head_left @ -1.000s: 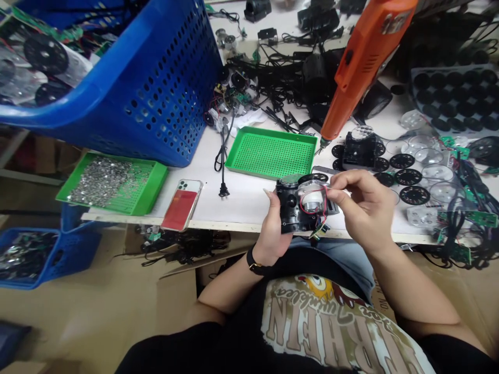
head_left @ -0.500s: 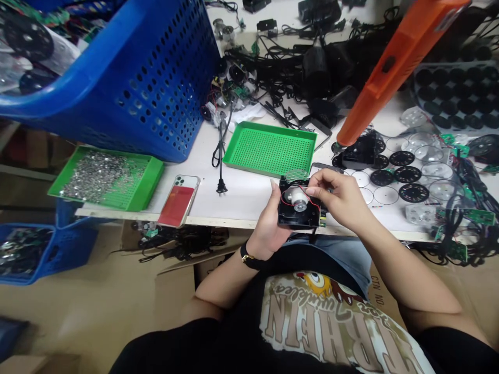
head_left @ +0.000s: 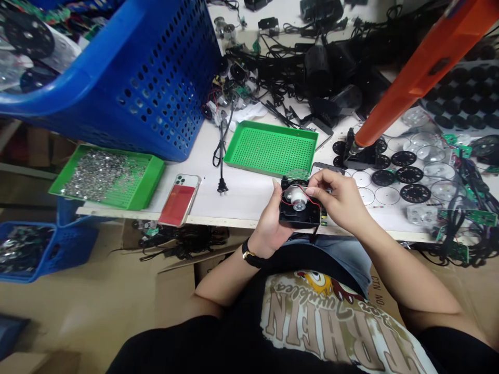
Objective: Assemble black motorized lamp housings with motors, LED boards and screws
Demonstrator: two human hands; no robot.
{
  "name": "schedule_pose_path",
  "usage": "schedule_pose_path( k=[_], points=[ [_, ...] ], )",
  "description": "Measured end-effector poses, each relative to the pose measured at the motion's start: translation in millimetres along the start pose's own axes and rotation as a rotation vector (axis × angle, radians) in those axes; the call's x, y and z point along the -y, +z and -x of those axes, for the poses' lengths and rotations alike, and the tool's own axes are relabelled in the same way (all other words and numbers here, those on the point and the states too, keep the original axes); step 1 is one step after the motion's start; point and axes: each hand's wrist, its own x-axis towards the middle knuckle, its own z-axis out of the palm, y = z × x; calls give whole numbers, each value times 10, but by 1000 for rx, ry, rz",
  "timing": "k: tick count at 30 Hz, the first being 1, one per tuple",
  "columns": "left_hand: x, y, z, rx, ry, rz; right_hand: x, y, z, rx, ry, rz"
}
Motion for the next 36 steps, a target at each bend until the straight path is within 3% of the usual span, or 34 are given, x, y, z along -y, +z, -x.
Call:
schedule_pose_path(
  k=[7,15,26,36],
  points=[
    [7,30,13,30,0,9,20,-6,17,7,-71,96],
    [5,59,50,54,16,9,-5,55,72,-66,-70,37],
    [0,45,37,0,58,-11,-28,122,100,-159,-91,2],
    [-10,91,36,-47,22,20,3,104,53,-95,-100,42]
  ],
)
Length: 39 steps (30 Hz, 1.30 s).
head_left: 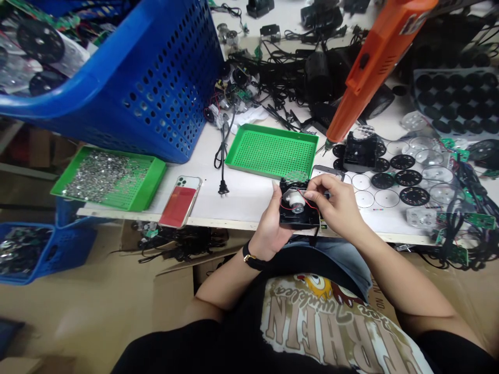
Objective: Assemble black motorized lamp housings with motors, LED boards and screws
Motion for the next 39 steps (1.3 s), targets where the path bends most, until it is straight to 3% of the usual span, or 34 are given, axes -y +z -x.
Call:
schedule_pose_path(
  k=[10,25,31,39],
  points=[
    [-29,-20,-3,1,-27,-9,10,-11,-25,31,62,-41],
    [-22,16,-6,-72,-1,-29,-17,-1,-11,23,46,-67],
    [-18,21,-1,-15,-2,10,-35,9,-8,23,50,-36],
    [0,-35,-28,-38,4,27,-27,25,13,13,103,-76]
  ],
)
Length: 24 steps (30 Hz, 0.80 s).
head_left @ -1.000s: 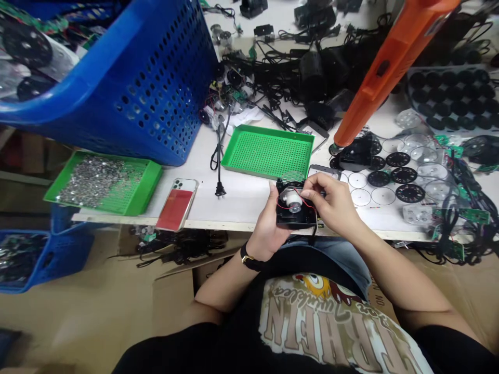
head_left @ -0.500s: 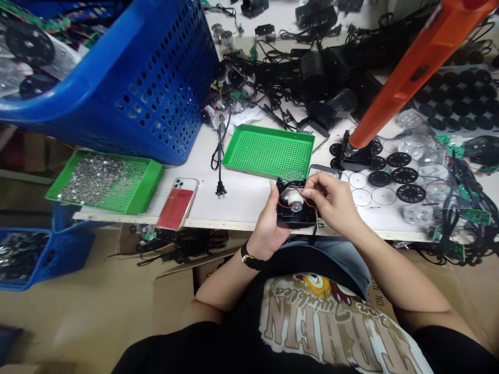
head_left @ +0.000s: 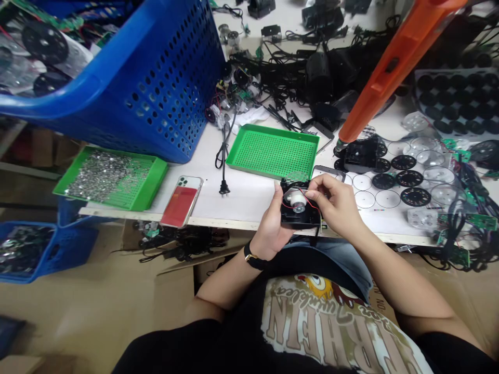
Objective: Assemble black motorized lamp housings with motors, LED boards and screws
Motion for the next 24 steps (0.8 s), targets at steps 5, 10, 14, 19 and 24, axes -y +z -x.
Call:
schedule_pose_path(
  k=[5,10,14,19,24],
  points=[
    [11,-33,-16,15,0,6,9,-1,-2,16,-6,23],
    [-4,3,0,-10,8,1,-3,7,-13,11,5,7],
    [-11,18,6,-12,4,-15,2,7,-17,9,-5,18],
    [17,-44,-27,26,22,-13,10,1,-9,14,-7,39],
    [39,-77,-43,51,42,-11,11,4,-1,17,-4,49]
  ],
)
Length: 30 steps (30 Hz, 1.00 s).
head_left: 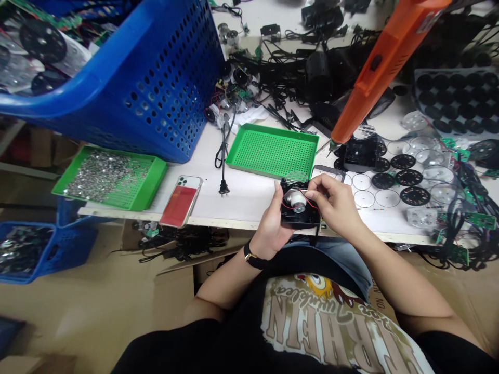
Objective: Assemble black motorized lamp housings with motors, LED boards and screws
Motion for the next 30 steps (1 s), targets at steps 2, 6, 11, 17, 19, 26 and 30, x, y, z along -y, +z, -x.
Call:
schedule_pose_path(
  k=[2,6,11,17,19,26,30],
  points=[
    [0,2,3,5,1,-2,2,-2,-1,0,0,3],
    [-1,6,9,20,-3,-15,10,-15,-10,7,-8,19],
    [5,30,7,59,5,-33,17,-31,-13,20,-49,57],
    [-3,59,10,106,48,-77,29,-26,-5,26,-88,89],
    [-6,59,11,102,59,-81,33,-22,-2,31,-90,89],
    [-6,71,14,50,27,-74,48,-20,20,48,-87,99],
    [25,23,8,42,67,-79,46,-16,32,55,-102,110]
  ],
)
